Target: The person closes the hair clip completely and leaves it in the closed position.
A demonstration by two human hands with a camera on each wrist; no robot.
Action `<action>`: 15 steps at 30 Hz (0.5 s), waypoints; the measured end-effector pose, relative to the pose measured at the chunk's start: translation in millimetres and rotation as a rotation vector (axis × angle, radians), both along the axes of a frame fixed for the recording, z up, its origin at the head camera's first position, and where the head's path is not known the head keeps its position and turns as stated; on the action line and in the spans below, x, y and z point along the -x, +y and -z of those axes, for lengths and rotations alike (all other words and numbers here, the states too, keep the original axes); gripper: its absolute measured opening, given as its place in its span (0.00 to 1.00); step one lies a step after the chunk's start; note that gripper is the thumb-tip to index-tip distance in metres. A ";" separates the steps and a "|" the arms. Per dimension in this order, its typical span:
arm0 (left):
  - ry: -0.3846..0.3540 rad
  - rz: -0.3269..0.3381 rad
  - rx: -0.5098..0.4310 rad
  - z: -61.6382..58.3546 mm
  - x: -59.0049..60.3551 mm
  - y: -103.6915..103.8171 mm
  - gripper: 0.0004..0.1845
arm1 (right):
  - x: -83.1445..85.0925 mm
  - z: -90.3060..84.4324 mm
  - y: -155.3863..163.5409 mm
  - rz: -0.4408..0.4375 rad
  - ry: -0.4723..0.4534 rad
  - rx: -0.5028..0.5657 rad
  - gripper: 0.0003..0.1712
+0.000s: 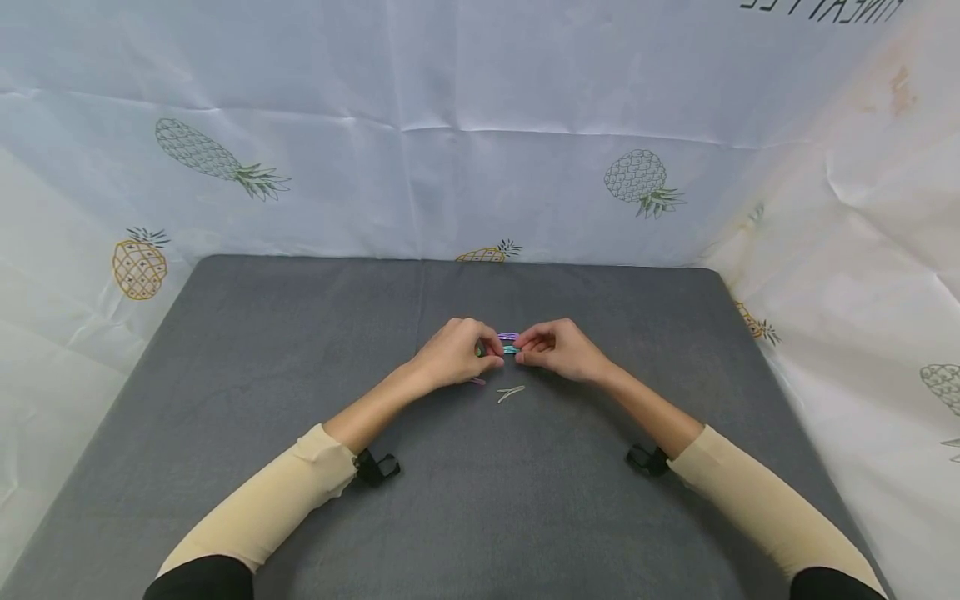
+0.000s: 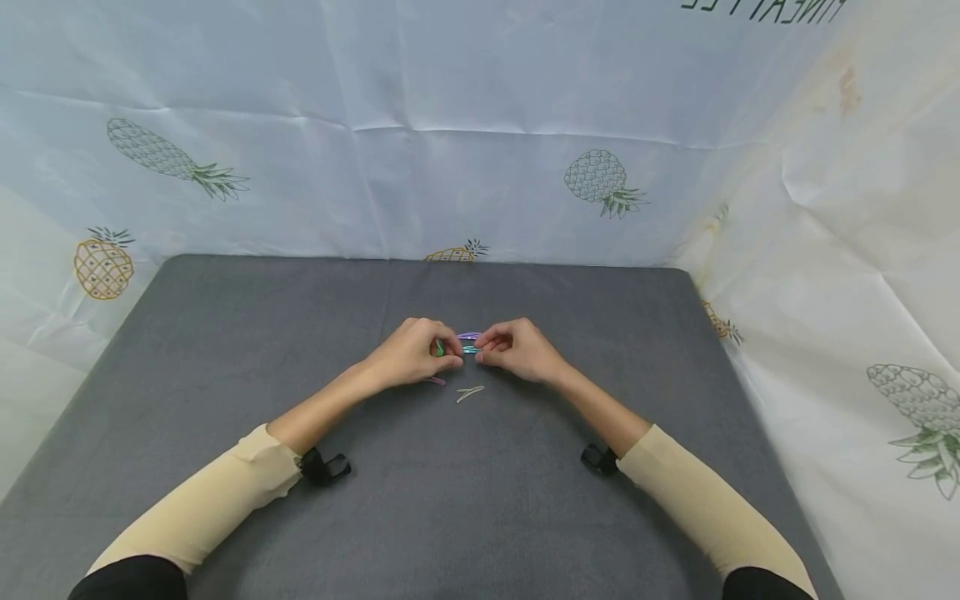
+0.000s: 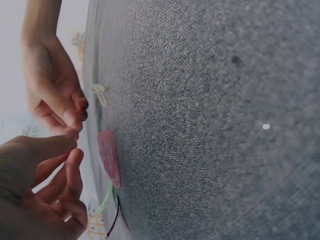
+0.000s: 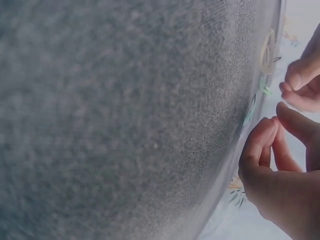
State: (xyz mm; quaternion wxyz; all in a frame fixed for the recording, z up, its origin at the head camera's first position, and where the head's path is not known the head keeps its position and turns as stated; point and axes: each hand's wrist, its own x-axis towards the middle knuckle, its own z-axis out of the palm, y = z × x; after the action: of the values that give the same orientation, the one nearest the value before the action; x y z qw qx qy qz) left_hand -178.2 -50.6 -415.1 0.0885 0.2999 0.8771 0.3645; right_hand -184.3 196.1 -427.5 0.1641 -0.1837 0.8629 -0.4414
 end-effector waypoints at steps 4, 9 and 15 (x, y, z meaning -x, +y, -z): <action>-0.084 0.013 -0.046 0.9 -3.1 -3.8 0.03 | -2.5 -1.7 0.1 -0.014 -0.002 0.013 0.13; -0.118 0.008 -0.029 2.3 -7.9 -8.4 0.03 | -5.4 -3.3 0.2 -0.040 -0.007 0.021 0.13; -0.128 0.028 -0.003 4.5 -14.0 -10.0 0.05 | -10.4 -1.2 0.8 -0.092 -0.031 0.024 0.14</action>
State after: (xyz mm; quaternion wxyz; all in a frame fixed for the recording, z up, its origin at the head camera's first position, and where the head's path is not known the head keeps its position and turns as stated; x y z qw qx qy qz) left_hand -164.2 -60.5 -419.6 0.1490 0.2882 0.8649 0.3830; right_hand -173.9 196.9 -426.3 0.1951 -0.2182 0.8457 -0.4463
